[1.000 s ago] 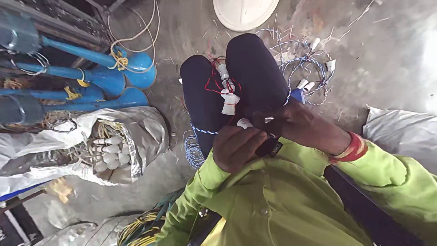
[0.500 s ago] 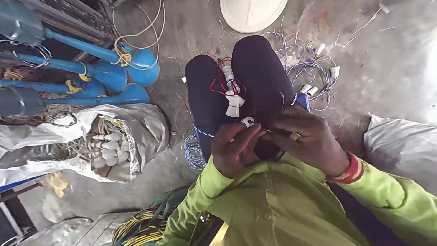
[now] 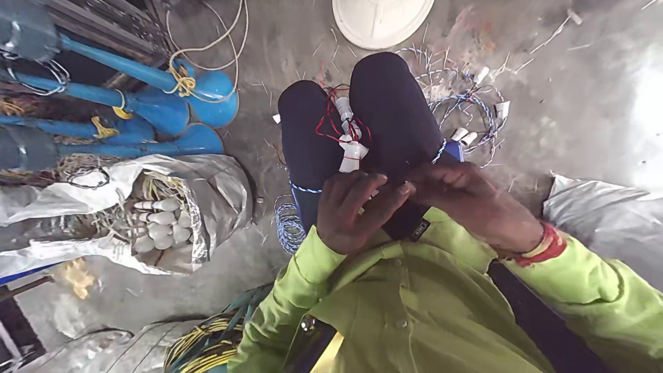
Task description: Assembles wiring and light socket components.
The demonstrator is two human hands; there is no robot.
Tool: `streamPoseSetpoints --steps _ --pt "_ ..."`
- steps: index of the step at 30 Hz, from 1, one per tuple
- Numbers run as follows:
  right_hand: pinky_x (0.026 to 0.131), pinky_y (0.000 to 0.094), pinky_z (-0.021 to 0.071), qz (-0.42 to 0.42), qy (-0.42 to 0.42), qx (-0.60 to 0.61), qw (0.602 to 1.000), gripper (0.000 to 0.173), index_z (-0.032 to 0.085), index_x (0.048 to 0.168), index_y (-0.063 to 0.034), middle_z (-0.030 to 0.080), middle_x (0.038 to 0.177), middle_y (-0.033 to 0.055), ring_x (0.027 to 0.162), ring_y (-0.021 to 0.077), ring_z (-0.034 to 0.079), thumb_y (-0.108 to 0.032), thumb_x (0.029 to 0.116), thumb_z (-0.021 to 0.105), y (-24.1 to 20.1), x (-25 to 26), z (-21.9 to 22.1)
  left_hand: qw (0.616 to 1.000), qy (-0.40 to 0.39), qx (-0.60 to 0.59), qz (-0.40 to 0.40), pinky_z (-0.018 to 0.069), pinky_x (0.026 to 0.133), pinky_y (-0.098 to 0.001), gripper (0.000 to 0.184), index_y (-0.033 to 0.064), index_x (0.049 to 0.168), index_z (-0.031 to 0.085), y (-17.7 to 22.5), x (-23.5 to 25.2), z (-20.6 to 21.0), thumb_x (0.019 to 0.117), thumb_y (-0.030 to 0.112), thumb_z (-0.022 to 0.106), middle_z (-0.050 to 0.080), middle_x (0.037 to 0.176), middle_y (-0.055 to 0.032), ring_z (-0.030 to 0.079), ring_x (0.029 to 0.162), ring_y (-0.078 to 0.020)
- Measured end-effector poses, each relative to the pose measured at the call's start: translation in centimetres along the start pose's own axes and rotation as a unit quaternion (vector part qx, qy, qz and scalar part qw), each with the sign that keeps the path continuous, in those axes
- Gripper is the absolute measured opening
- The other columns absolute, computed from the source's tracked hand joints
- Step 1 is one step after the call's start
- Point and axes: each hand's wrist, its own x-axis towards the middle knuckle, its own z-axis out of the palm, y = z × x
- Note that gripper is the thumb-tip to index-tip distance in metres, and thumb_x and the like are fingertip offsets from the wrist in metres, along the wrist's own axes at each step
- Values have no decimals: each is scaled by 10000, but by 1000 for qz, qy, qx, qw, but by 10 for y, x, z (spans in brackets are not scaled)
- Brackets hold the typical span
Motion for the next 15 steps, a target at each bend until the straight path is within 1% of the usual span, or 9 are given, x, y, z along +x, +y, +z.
streamPoseSetpoints --steps 2,4,6,8,10,11,12,14,15 --pt "594 162 546 19 -11 -10 1000 74 781 956 -89 730 798 -34 678 16 652 -125 946 718 -4 -1 -6 999 -10 -5 41 483 979 -420 203 151 1158 756 -1 3 -5 960 151 710 669 1161 -121 607 1103 -264" --pt "596 170 572 27 -15 12 999 67 793 953 -78 750 798 -12 673 29 677 -75 893 763 -2 -1 -12 997 -19 -16 72 483 994 -428 183 112 1140 751 -2 5 -8 967 131 694 689 1106 -118 621 1080 -267" --pt "573 173 563 6 -23 26 999 72 791 932 -75 747 785 -3 649 34 667 -76 860 793 3 2 -18 996 -20 -38 79 476 1022 -434 146 87 1103 748 -5 8 -8 978 105 675 698 1087 -112 627 1092 -266" --pt "582 176 560 -51 -32 6 998 70 791 917 -81 742 792 -18 662 27 661 -127 864 794 10 7 -21 995 -15 -76 58 486 1058 -448 122 51 1081 725 -4 8 -6 998 87 642 702 1100 -121 639 1135 -269" --pt "682 179 589 -159 -21 -92 983 107 787 910 -88 742 849 -41 758 18 683 -191 886 774 12 12 -21 990 5 -140 -3 536 1029 -414 166 2 1066 696 -2 6 1 1024 105 573 708 1112 -148 669 1135 -243" --pt "742 187 586 -211 -1 -159 965 125 787 891 -91 741 867 -39 808 19 686 -212 899 755 11 13 -20 982 16 -180 -53 565 977 -366 204 -21 1075 685 0 5 4 1026 121 547 709 1109 -147 682 1097 -204" --pt "801 227 574 -253 19 -218 943 152 788 870 -87 741 882 -14 859 52 684 -220 918 731 9 12 -18 968 25 -221 -117 588 911 -313 223 -26 1104 678 5 3 5 1035 135 539 710 1103 -120 690 1045 -146" --pt "855 325 543 -316 55 -296 900 177 798 860 -71 752 899 60 908 157 687 -190 942 695 9 8 -14 914 39 -309 -261 596 774 -265 201 -13 1133 679 15 3 6 998 54 546 711 1038 -48 680 894 -67" --pt "870 343 539 -339 69 -320 882 169 803 876 -66 755 919 87 928 190 687 -173 941 690 11 7 -14 878 39 -347 -328 592 747 -250 206 4 1131 680 18 6 6 984 15 536 712 1003 -12 675 855 -46"
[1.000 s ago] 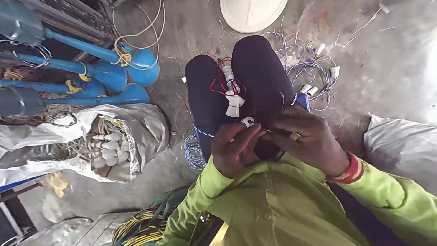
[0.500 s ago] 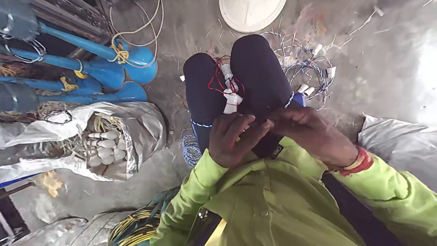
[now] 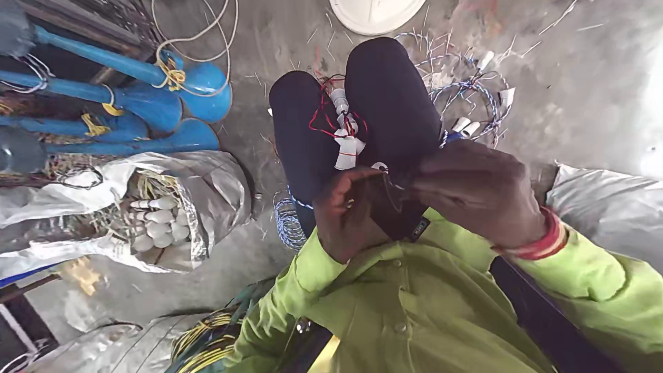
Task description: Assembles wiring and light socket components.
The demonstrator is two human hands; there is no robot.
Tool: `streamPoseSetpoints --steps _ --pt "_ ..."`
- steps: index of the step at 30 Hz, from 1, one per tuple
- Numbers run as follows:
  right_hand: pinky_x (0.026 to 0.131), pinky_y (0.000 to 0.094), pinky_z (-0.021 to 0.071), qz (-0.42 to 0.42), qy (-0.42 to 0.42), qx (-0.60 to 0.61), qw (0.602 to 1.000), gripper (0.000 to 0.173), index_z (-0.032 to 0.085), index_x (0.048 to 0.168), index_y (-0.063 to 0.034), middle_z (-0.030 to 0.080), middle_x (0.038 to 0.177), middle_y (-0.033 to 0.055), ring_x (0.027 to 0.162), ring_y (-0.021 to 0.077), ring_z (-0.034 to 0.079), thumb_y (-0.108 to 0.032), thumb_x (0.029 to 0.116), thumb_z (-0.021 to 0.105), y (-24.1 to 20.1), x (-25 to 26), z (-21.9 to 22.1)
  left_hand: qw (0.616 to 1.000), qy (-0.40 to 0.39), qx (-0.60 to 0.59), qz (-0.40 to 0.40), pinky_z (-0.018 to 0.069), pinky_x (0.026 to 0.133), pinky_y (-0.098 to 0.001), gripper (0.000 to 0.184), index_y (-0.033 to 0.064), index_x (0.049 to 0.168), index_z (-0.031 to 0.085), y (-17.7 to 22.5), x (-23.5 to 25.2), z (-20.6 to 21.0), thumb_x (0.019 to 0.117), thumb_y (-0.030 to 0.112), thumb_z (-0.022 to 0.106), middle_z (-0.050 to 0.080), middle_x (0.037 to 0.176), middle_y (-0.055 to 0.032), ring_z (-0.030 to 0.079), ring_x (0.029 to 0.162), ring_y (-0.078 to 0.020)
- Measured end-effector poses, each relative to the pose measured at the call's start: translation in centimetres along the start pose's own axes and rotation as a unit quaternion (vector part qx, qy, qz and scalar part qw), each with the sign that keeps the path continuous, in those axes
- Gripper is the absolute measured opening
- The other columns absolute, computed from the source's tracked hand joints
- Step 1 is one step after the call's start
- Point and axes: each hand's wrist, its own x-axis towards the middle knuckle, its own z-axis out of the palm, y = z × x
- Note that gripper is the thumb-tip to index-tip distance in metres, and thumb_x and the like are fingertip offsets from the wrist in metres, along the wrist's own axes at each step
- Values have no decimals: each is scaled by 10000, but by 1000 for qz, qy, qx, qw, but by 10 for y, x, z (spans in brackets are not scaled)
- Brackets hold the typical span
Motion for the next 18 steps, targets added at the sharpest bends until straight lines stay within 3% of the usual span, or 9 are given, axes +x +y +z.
streamPoseSetpoints --steps 2,4,7,10,12,14,18 --pt "885 350 532 -15 5 -9 1000 148 798 895 -57 749 948 110 946 209 679 -157 945 700 -2 -7 4 983 19 -94 -154 580 708 -239 202 40 1108 697 5 -5 2 1001 9 529 713 941 9 668 805 -44" --pt "897 339 538 -12 -4 11 1000 151 798 913 -75 752 948 85 942 175 687 -182 957 701 -2 -6 6 940 54 -179 -284 562 637 -236 195 75 1027 721 8 -3 3 1000 49 530 706 838 9 651 710 -53" --pt "913 299 540 -5 -13 41 999 168 815 936 -105 761 953 29 949 114 688 -214 975 693 -1 -1 9 880 77 -268 -385 605 606 -282 216 22 1020 697 11 10 1 1018 46 483 717 816 -67 693 671 -125" --pt "909 323 537 -11 5 25 1000 157 802 928 -92 761 974 55 962 151 688 -193 976 692 -4 -3 14 849 54 -310 -425 568 548 -242 234 20 1024 644 9 14 -1 1066 115 434 681 792 -77 661 624 -119" --pt "916 328 515 0 7 2 1000 179 792 939 -76 755 992 80 975 173 677 -196 990 669 -8 -7 17 848 40 -318 -422 548 500 -214 253 35 1023 622 6 12 2 1089 133 398 672 772 -65 642 578 -100" --pt "931 319 505 39 -5 -11 999 197 783 961 -72 753 1017 74 996 165 672 -204 997 641 -8 -9 18 857 42 -292 -423 551 481 -216 207 35 1112 621 4 13 7 1074 102 428 679 777 -63 644 557 -95" --pt "843 265 546 128 -16 19 992 190 768 978 -70 738 998 29 933 92 661 -203 970 633 -9 -9 19 880 35 -245 -406 606 658 -302 366 47 1379 536 3 8 0 1016 40 489 693 1044 -105 691 761 -153"
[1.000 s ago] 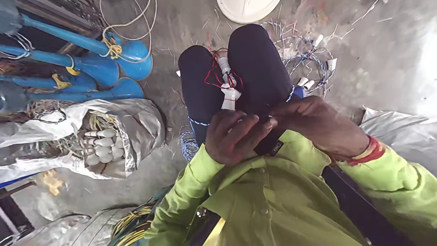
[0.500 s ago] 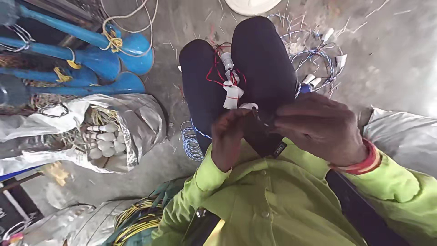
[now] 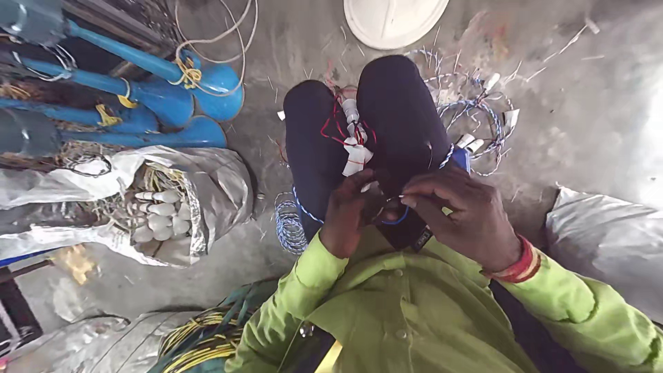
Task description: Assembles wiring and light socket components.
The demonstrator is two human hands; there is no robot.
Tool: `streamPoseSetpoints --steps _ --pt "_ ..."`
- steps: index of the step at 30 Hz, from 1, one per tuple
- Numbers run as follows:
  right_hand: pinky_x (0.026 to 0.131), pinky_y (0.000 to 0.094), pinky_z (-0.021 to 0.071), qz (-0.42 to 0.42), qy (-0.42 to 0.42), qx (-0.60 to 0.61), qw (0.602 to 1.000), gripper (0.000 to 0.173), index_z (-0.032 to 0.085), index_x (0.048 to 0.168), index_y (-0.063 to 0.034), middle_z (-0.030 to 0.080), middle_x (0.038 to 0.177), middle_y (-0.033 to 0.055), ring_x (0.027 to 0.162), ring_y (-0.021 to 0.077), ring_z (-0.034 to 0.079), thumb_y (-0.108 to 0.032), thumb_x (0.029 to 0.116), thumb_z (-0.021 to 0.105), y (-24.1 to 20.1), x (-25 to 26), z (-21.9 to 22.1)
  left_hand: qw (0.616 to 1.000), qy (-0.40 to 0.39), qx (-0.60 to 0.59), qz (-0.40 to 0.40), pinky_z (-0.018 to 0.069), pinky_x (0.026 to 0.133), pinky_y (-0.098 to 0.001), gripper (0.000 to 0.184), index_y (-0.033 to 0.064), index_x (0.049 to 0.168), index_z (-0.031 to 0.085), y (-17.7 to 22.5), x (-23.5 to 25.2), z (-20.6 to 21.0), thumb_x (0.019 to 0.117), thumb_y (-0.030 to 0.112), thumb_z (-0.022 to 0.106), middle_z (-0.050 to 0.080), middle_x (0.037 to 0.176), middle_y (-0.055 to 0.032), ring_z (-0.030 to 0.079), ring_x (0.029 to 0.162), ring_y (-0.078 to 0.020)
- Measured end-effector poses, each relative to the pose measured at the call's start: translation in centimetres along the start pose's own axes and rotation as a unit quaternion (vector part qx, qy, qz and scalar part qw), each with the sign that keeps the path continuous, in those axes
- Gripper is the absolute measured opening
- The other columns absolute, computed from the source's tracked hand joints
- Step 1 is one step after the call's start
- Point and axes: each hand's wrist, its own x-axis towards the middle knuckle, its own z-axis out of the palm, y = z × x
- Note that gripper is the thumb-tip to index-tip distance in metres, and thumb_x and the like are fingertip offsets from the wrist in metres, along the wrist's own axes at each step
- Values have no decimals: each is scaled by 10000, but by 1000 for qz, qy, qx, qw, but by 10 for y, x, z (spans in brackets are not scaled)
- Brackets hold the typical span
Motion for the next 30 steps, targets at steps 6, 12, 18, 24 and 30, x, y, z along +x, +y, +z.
streamPoseSetpoints --steps 6,12,18,24,30 --pt "881 260 557 29 7 46 999 188 743 1016 -51 727 1092 49 1009 92 663 -193 965 631 1 4 0 959 -45 166 226 620 704 -315 241 33 1197 567 1 -18 -17 962 56 618 714 912 -32 704 778 -126" --pt "785 170 553 68 -18 102 992 169 708 1067 -54 681 973 -24 883 3 637 -172 996 611 2 -5 5 886 -23 330 325 590 678 -254 240 -26 1109 631 -9 -20 -6 875 -8 682 684 945 -72 663 770 -88" --pt "628 183 543 177 -31 246 952 119 680 1063 -92 667 840 -59 709 17 625 -152 1014 589 -3 6 2 759 15 477 443 587 833 -281 141 -6 1067 686 -6 -14 -8 932 21 655 660 1058 -144 669 961 -175" --pt "568 150 499 247 -61 276 927 122 707 1047 -94 665 805 -50 657 8 596 -134 1025 594 -8 8 -6 620 28 560 548 600 861 -381 235 133 1155 768 -23 -9 -10 939 68 700 708 1135 -194 710 1015 -276" --pt "668 143 558 150 -15 141 978 136 732 1058 -95 707 888 -53 755 -19 653 -179 983 656 -8 10 -2 604 22 530 595 606 782 -321 152 54 1080 775 -15 0 -19 954 82 694 731 1038 -185 722 896 -226"
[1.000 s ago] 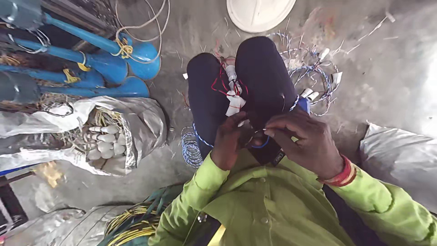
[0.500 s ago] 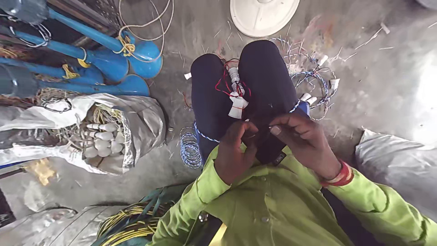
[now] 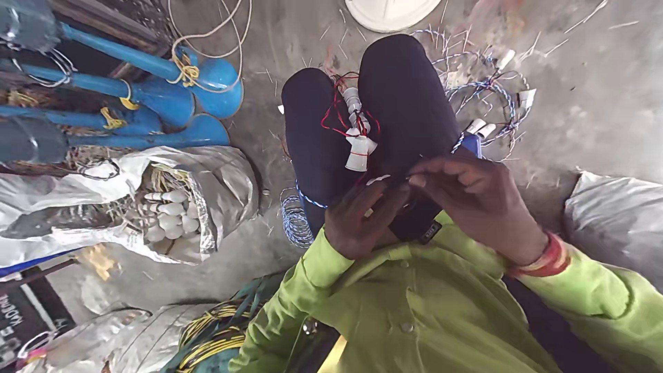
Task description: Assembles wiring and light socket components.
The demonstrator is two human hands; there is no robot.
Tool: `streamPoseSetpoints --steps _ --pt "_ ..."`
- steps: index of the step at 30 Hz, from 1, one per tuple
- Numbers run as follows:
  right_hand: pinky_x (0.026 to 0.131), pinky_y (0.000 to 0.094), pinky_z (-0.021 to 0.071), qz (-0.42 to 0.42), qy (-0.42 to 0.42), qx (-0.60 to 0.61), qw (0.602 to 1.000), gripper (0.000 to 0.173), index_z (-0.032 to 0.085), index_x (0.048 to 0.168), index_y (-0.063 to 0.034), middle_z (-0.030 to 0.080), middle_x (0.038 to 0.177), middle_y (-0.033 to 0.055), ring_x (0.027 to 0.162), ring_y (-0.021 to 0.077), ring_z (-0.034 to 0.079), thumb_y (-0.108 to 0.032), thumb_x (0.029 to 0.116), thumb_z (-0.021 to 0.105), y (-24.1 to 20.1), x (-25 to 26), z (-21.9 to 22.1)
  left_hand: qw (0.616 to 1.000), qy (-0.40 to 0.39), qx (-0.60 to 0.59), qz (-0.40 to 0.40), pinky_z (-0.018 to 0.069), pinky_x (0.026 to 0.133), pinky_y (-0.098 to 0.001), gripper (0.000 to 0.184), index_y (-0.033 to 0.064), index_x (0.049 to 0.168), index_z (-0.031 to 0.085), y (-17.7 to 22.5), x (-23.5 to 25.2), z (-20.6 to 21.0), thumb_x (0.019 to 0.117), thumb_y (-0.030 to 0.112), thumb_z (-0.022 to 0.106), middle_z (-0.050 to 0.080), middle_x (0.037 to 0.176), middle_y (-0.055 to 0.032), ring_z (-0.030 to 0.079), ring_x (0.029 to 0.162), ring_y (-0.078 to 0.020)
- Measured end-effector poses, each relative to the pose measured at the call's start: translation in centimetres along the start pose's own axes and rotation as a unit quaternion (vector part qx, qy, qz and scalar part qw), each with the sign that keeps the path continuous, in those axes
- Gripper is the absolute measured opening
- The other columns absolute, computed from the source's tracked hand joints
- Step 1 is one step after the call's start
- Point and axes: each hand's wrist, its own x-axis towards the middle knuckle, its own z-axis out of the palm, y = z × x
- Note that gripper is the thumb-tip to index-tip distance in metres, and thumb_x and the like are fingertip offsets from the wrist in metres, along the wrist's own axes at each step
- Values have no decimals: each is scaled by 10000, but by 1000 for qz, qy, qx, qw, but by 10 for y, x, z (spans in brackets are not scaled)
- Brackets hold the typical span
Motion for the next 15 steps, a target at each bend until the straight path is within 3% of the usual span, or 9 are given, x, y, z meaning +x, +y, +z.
streamPoseSetpoints --steps 1,3,5,7,8,10,12,14,15 --pt "742 158 555 -41 16 -61 997 168 746 1070 -93 711 929 -33 826 -2 655 -204 987 651 1 -1 2 1000 16 -15 -10 604 813 -317 149 39 1073 766 -2 -1 -1 971 93 672 728 1051 -181 720 928 -216" --pt "868 288 521 -132 42 -144 980 197 754 1049 -53 726 940 44 914 124 650 -180 993 615 5 -2 5 993 52 -87 -68 577 916 -300 186 0 1079 739 -4 -2 -2 1018 124 614 685 1120 -154 675 1040 -172" --pt "889 403 477 -195 53 -181 963 190 732 1034 -29 722 952 107 950 233 643 -159 1016 594 10 -5 8 961 91 -203 -167 587 908 -295 205 -13 1072 730 4 -2 2 1038 135 592 704 1132 -89 681 1049 -119" --pt "895 424 476 -214 65 -191 956 176 726 1031 -29 720 973 123 987 264 645 -154 1019 603 14 -9 10 878 102 -350 -312 596 786 -244 184 113 1077 737 17 -1 4 1056 184 569 733 1012 49 689 895 -22" --pt "883 426 468 -217 68 -190 955 172 721 1028 -30 717 979 128 994 270 640 -155 1020 604 15 -10 11 812 95 -427 -386 586 704 -230 192 140 1056 748 22 0 3 1053 177 560 729 932 56 675 790 -19" --pt "884 417 468 -221 80 -184 954 170 730 1013 -43 722 977 114 987 253 642 -160 1018 608 19 -9 12 669 67 -523 -524 567 537 -224 230 99 1030 728 23 12 -2 1054 138 503 710 798 -15 652 605 -65" --pt "897 411 463 -224 84 -172 956 176 735 1009 -42 726 977 108 994 246 639 -147 1015 594 21 -10 14 568 12 -556 -606 527 462 -201 269 71 1010 669 20 23 -9 1069 109 409 673 705 -38 612 507 -72" --pt "927 413 464 -225 78 -173 956 193 735 1012 -39 728 976 106 1010 249 641 -158 1022 583 20 -8 14 548 -54 -562 -617 491 424 -175 260 70 1085 651 12 27 -8 1076 122 396 671 696 -35 581 463 -54" --pt "948 412 464 -223 67 -173 957 199 733 1019 -34 728 979 105 1017 250 640 -156 1024 576 18 -8 13 565 -87 -552 -606 490 412 -172 254 76 1218 634 9 25 -6 1087 153 431 667 763 -33 572 474 -49"
